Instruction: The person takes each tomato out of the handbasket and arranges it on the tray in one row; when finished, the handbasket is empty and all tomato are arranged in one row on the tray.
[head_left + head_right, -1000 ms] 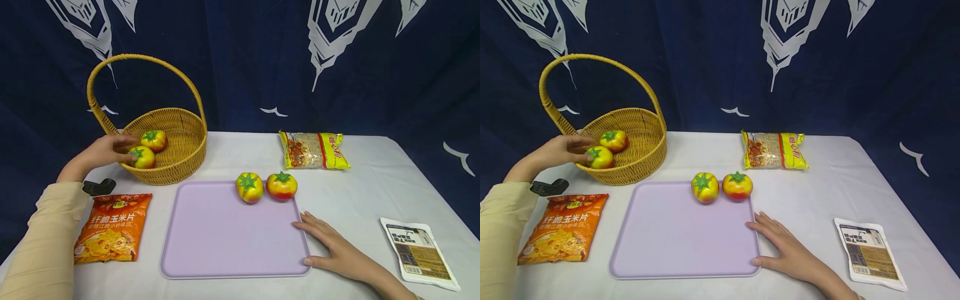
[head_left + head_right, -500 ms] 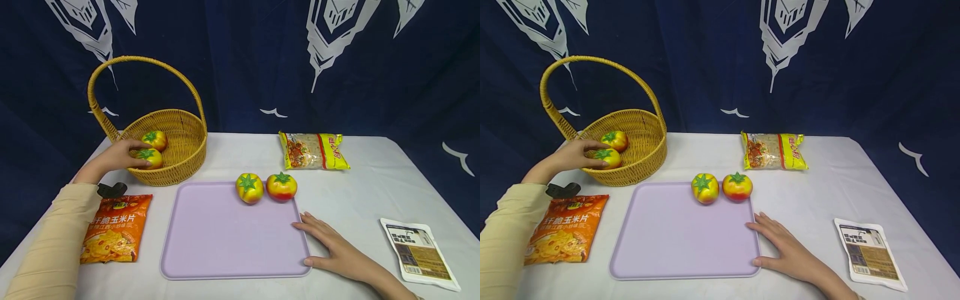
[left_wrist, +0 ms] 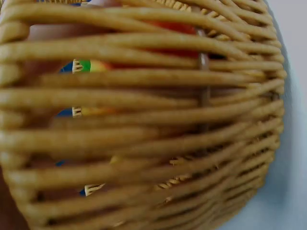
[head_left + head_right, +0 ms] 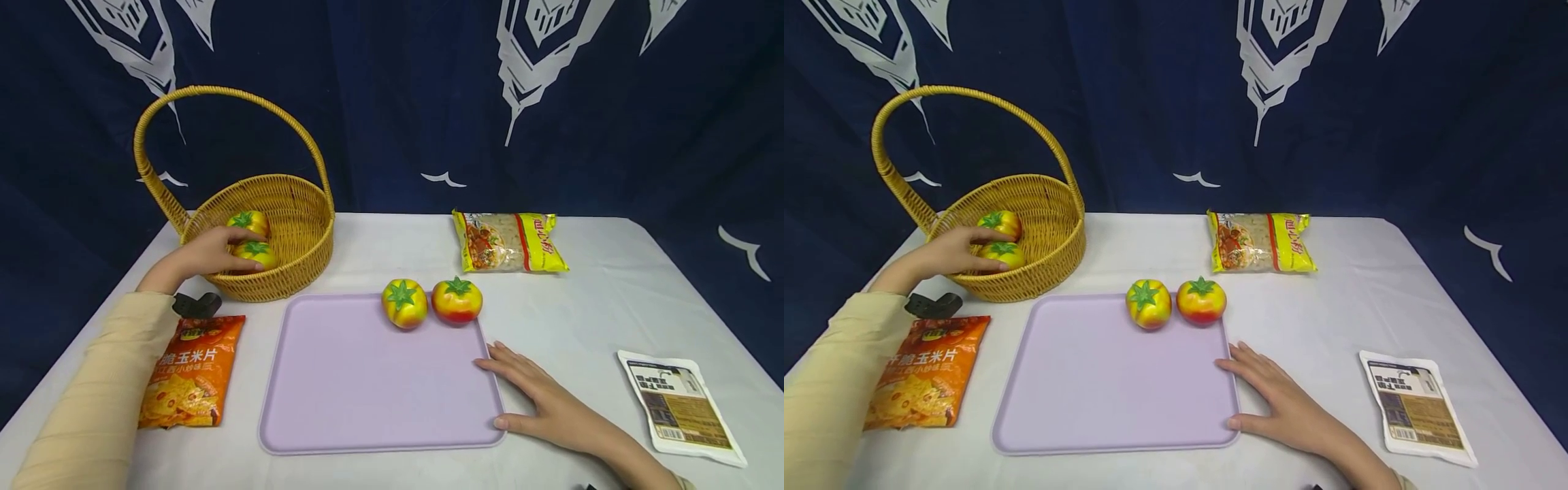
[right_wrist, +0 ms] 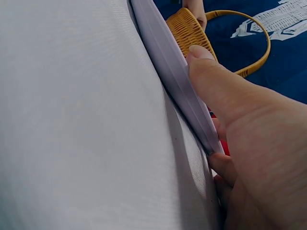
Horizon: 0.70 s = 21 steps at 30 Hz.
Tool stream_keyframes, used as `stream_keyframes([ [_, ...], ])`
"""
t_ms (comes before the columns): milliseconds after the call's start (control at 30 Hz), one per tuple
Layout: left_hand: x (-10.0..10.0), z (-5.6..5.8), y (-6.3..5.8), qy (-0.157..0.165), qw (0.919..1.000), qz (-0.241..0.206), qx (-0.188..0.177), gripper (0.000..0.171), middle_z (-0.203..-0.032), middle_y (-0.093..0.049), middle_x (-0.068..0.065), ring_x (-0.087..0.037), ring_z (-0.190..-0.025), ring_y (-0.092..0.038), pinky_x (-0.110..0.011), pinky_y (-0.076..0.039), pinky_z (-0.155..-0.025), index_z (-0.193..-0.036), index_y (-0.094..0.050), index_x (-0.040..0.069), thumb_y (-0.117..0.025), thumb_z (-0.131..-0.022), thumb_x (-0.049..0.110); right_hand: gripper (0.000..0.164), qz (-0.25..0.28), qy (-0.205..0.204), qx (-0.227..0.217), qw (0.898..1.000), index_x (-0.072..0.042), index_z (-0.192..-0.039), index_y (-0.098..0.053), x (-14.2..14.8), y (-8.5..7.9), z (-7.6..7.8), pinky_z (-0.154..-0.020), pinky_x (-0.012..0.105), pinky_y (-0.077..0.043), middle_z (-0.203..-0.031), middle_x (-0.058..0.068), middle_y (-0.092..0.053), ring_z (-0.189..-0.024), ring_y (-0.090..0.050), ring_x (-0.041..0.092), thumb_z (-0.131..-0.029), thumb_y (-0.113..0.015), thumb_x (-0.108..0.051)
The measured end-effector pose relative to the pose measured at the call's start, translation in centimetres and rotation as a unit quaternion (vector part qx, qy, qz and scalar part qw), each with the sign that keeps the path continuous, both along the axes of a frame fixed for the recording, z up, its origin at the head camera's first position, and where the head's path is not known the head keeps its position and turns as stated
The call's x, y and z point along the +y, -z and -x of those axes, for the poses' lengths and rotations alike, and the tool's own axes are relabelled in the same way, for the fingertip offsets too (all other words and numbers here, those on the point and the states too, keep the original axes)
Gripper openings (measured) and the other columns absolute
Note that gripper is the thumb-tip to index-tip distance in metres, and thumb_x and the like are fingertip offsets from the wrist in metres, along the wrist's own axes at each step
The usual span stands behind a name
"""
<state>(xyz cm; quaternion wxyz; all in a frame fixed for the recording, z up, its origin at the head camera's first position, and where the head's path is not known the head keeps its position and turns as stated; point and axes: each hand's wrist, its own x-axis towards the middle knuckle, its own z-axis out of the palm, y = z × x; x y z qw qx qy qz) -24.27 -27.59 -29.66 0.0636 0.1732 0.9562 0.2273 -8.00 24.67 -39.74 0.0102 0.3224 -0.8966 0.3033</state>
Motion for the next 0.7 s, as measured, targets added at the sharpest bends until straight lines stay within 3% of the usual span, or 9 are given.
stream_keyframes([
  [133,0.5,0.3,0.0,0.005,0.9998,-0.004,-0.018,0.061,-0.116,-0.054,-0.023,-0.034,-0.102,-0.048,-0.048,-0.042,-0.086,-0.129,-0.053,0.001,-0.072,-0.083,0.035,0.068,-0.006,-0.002,-0.002,1.0,-0.026,-0.14,-0.043,0.1,0.0,0.2,-0.103,0.041,-0.024,-0.147,0.008,-0.032,-0.134,-0.025,0.026,-0.08,-0.073,-0.039],
  [200,0.8,0.4,0.0,0.005,0.9997,-0.013,-0.021,0.062,-0.119,-0.051,-0.024,-0.035,-0.104,-0.047,-0.049,-0.041,-0.088,-0.131,-0.051,0.0,-0.072,-0.083,0.033,0.069,-0.007,-0.003,-0.006,1.0,-0.027,-0.14,-0.042,0.0,0.0,0.4,-0.101,0.049,-0.026,-0.148,0.009,-0.031,-0.134,-0.025,0.027,-0.08,-0.072,-0.039],
  [367,1.6,0.2,-0.1,-0.018,0.9982,-0.055,0.014,0.067,-0.124,-0.048,-0.025,-0.037,-0.107,-0.045,-0.052,-0.039,-0.091,-0.135,-0.046,0.0,-0.072,-0.083,0.033,0.069,-0.005,-0.001,-0.011,1.0,-0.027,-0.14,-0.043,0.0,0.0,0.6,-0.095,0.061,-0.028,-0.148,0.009,-0.031,-0.134,-0.025,0.029,-0.08,-0.073,-0.039],
  [533,3.5,-1.6,-1.1,-0.045,0.9858,-0.151,0.057,0.066,-0.134,-0.043,-0.017,-0.034,-0.112,-0.043,-0.049,-0.038,-0.093,-0.138,-0.045,0.007,-0.073,-0.082,0.029,0.069,0.001,0.003,-0.026,1.0,-0.027,-0.139,-0.043,0.0,0.2,0.4,-0.095,0.063,-0.026,-0.148,0.008,-0.031,-0.135,-0.024,0.028,-0.079,-0.074,-0.04],
  [700,6.5,-3.7,-1.8,-0.013,0.9742,-0.214,0.071,0.066,-0.136,-0.04,-0.009,-0.027,-0.113,-0.043,-0.028,-0.047,-0.086,-0.139,-0.045,0.012,-0.075,-0.081,0.023,0.07,0.005,0.007,-0.032,0.999,-0.027,-0.139,-0.044,0.0,0.3,0.2,-0.094,0.063,-0.026,-0.148,0.007,-0.031,-0.135,-0.024,0.028,-0.078,-0.074,-0.04],
])
